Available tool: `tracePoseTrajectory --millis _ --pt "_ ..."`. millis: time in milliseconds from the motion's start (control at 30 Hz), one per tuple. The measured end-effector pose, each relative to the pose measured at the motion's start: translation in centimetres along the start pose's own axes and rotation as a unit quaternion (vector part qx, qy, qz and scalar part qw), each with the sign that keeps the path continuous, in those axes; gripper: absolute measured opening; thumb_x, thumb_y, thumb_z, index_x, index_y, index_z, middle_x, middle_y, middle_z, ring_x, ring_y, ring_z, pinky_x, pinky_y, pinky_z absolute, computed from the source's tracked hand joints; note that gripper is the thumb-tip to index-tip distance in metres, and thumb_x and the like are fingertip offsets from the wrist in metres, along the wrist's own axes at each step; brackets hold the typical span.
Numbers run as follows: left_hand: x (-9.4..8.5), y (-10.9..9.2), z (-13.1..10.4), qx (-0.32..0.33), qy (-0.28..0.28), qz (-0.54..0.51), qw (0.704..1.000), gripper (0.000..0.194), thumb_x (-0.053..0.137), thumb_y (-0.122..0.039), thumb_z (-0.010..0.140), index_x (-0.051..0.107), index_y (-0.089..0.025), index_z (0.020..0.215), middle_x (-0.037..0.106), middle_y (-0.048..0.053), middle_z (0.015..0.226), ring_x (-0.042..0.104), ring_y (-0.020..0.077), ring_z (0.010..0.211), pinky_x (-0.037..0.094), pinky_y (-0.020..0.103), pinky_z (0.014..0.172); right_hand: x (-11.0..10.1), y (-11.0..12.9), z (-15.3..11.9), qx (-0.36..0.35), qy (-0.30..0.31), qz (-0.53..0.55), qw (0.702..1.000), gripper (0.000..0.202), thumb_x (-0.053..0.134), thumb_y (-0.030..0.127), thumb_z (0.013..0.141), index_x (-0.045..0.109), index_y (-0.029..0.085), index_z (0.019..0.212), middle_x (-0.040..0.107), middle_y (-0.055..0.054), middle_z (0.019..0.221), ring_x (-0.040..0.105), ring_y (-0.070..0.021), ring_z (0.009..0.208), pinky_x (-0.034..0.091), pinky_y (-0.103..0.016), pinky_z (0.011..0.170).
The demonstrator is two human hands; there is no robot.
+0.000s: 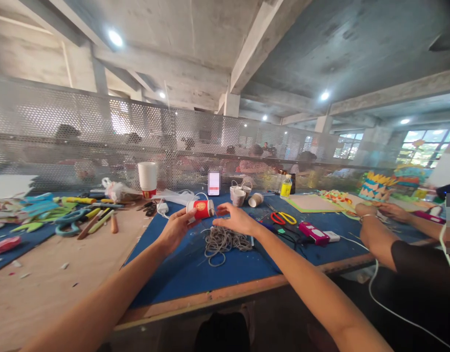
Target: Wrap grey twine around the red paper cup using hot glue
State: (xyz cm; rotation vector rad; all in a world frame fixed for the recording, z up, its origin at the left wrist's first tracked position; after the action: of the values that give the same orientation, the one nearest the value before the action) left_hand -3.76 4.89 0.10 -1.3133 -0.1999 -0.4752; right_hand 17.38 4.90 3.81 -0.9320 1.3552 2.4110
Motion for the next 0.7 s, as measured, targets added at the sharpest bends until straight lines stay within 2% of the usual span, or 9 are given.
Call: tracePoseTrajectory --millis 67,133,233,333,433,700 --pt "-0.1 0.0 0.0 0.004 0.002 0.003 1.0 0.028 0.083 -0.031 0.079 0.08 -0.015 0.102 0.078 0.012 0.113 0.071 0.0256 0.106 0.055 0.036 0.093 1.0 -0.3 0.8 0.025 0.024 -0.001 0.999 0.052 0.084 0.034 0.077 0.063 0.018 0.121 0.076 -0.009 0.107 0.072 -0.0237 0.099 0.054 -0.036 0.089" --pt "-0.4 0.1 0.1 0.008 -0.006 0.005 1.0 0.028 0.084 -0.032 0.079 0.08 -0.015 0.101 0.079 0.012 0.109 0.072 0.0249 0.102 0.056 0.036 0.09 1.2 -0.7 1.2 0.031 0.025 0.019 0.999 0.038 0.082 0.027 0.078 0.068 0.017 0.112 0.077 -0.005 0.092 0.073 -0.0214 0.087 0.054 -0.034 0.083" --pt "-0.6 0.2 0.2 0.007 -0.024 0.014 1.0 0.028 0.084 -0.033 0.078 0.08 -0.015 0.1 0.079 0.011 0.103 0.072 0.0235 0.094 0.056 0.035 0.085 0.8 -0.9 1.5 -0.006 0.006 0.075 0.997 0.015 0.075 0.027 0.084 0.072 0.017 0.094 0.076 -0.003 0.083 0.071 -0.0184 0.081 0.053 -0.031 0.081" --pt "-0.7 0.3 0.3 0.006 -0.035 0.037 0.999 0.028 0.084 -0.034 0.077 0.081 -0.015 0.098 0.079 0.012 0.102 0.072 0.0235 0.092 0.056 0.034 0.082 0.3 -0.7 1.4 -0.046 -0.027 0.102 0.993 0.017 0.072 0.034 0.088 0.072 0.017 0.087 0.074 -0.003 0.078 0.07 -0.0174 0.078 0.052 -0.03 0.081" --pt "-0.5 0.5 0.2 0.009 -0.03 0.075 0.997 0.027 0.083 -0.036 0.078 0.082 -0.017 0.097 0.079 0.011 0.1 0.071 0.0232 0.09 0.055 0.033 0.081 0.1 -0.8 1.1 -0.054 -0.057 0.107 0.991 0.021 0.071 0.038 0.089 0.072 0.017 0.089 0.073 -0.002 0.076 0.069 -0.017 0.076 0.052 -0.029 0.08" --pt "0.2 0.5 -0.3 0.007 -0.009 0.126 0.992 0.033 0.083 -0.043 0.077 0.082 -0.019 0.1 0.08 0.009 0.098 0.071 0.024 0.088 0.053 0.032 0.078 -0.6 0.0 0.0 -0.089 -0.11 0.077 0.987 0.021 0.066 0.039 0.094 0.073 0.019 0.09 0.072 0.0 0.075 0.069 -0.0157 0.075 0.052 -0.028 0.08"
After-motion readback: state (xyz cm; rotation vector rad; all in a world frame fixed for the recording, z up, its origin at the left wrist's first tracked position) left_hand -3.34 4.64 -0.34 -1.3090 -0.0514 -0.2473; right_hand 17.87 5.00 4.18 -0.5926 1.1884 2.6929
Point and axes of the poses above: each hand's wrist, its own z-axis towards the middle knuckle, its own x-axis out of the palm, y = z × x, the point moved 4 cm from there along z, towards the middle knuckle
